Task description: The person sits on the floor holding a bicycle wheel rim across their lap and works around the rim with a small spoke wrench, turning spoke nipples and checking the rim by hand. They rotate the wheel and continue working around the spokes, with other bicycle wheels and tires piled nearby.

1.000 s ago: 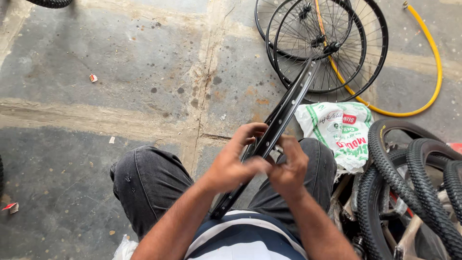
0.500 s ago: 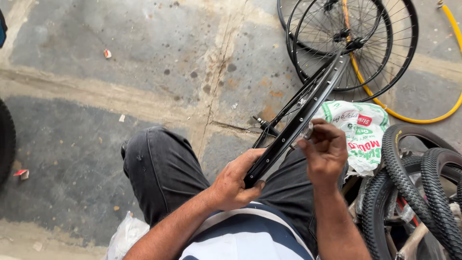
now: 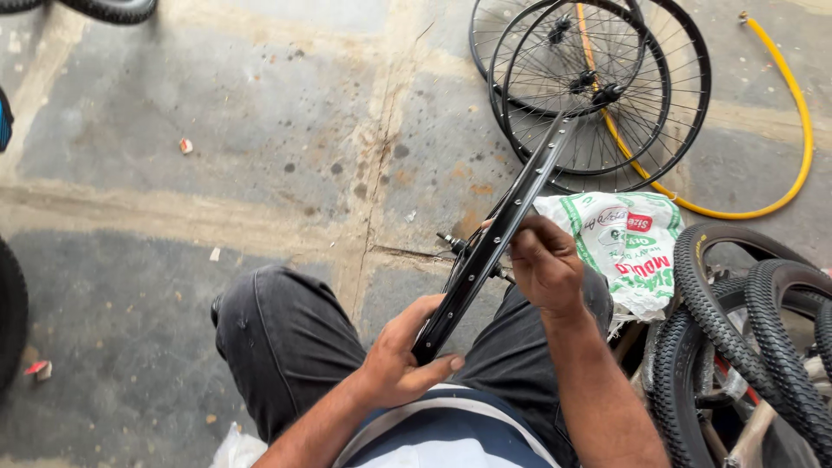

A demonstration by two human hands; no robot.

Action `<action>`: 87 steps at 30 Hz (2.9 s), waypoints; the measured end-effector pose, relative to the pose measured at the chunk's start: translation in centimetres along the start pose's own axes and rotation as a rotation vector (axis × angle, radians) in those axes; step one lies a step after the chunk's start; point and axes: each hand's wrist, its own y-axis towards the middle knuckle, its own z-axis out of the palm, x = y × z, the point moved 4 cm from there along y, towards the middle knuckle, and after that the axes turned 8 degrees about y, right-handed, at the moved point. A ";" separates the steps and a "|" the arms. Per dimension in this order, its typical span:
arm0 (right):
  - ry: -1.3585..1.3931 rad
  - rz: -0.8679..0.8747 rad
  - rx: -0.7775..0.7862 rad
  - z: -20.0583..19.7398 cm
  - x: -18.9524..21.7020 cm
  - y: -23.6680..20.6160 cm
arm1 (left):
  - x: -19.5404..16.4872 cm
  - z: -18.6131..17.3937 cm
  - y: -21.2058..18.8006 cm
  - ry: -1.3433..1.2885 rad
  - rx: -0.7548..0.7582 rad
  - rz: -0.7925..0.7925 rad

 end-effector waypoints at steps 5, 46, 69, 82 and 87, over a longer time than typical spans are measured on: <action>-0.104 0.000 0.064 -1.5 -0.3 0.1 | -0.6 -0.7 2.9 0.288 -0.095 0.023; -0.967 -0.402 -0.091 6.2 -0.5 -0.6 | -1.3 0.1 3.6 0.209 -0.083 0.011; -0.744 0.169 0.212 5.0 0.8 2.0 | -1.0 1.5 2.6 0.300 -0.080 -0.059; -0.116 0.576 0.217 2.3 1.3 1.7 | -1.0 1.2 2.5 0.296 -0.122 -0.078; -0.517 0.000 -0.118 3.9 -0.3 0.4 | -1.1 1.3 2.6 0.324 -0.154 -0.054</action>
